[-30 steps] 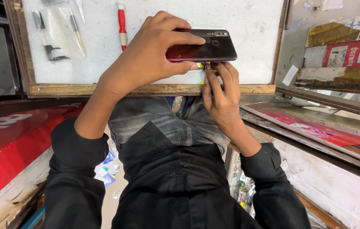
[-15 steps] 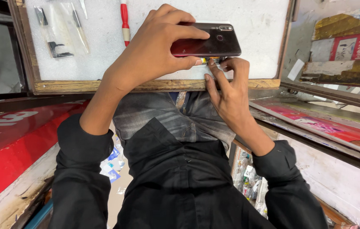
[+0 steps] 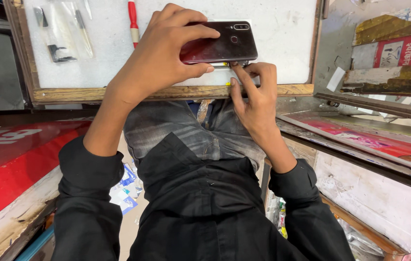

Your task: The person disassembles a smartphone, cleans the back cover with a toothbrush, and reassembles the device. They use a screwdriver to remove screws, a toothbrush to clean the back cover, and a plastic card to pry open the case. The person also applies adhesive to the back cover before reattaching it.

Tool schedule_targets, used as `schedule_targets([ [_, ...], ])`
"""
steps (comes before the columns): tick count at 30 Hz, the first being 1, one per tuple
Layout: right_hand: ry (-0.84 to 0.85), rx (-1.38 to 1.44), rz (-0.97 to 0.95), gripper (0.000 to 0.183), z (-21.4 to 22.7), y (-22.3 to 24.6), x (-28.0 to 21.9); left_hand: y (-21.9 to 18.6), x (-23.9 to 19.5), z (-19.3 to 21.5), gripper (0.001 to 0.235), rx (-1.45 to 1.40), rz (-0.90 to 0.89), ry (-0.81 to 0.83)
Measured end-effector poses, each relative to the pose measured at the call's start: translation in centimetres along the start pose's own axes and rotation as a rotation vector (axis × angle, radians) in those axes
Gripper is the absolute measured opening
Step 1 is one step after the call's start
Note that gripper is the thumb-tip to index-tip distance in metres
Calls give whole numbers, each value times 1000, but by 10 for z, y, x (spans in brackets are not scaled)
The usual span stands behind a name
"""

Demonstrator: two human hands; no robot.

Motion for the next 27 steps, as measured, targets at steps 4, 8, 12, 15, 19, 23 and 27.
schedule_targets([
  [4,9,17,-19,37,1,0,2,0,-1,-2,56,17,3,-5],
  [8,15,43,-46,35,2,-3,2,0,-1,-3,55,19,6,3],
  [12,-15,54,-40,29,3,-6,-1,-1,-1,-3,54,23,12,2],
  [15,-91,144,-79,19,9,-14,-5,-3,-1,-2,56,23,13,15],
  [19,-205,178,-148,15,21,-26,-10,-3,-1,-2,57,30,36,29],
  [23,-232,205,-264,14,27,-41,-13,-5,-2,-2,58,40,15,20],
  [27,-228,318,-308,14,27,-50,-12,-4,-3,-3,61,47,19,17],
])
Point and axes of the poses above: each hand's wrist, its own x-axis towards the middle knuckle, its own z-axis out of the back of the hand, y = z × x, the point moved 8 cm from there along x, towards the middle knuckle, and after that the axes turned 1 degree about x, right-handed, at the moved point
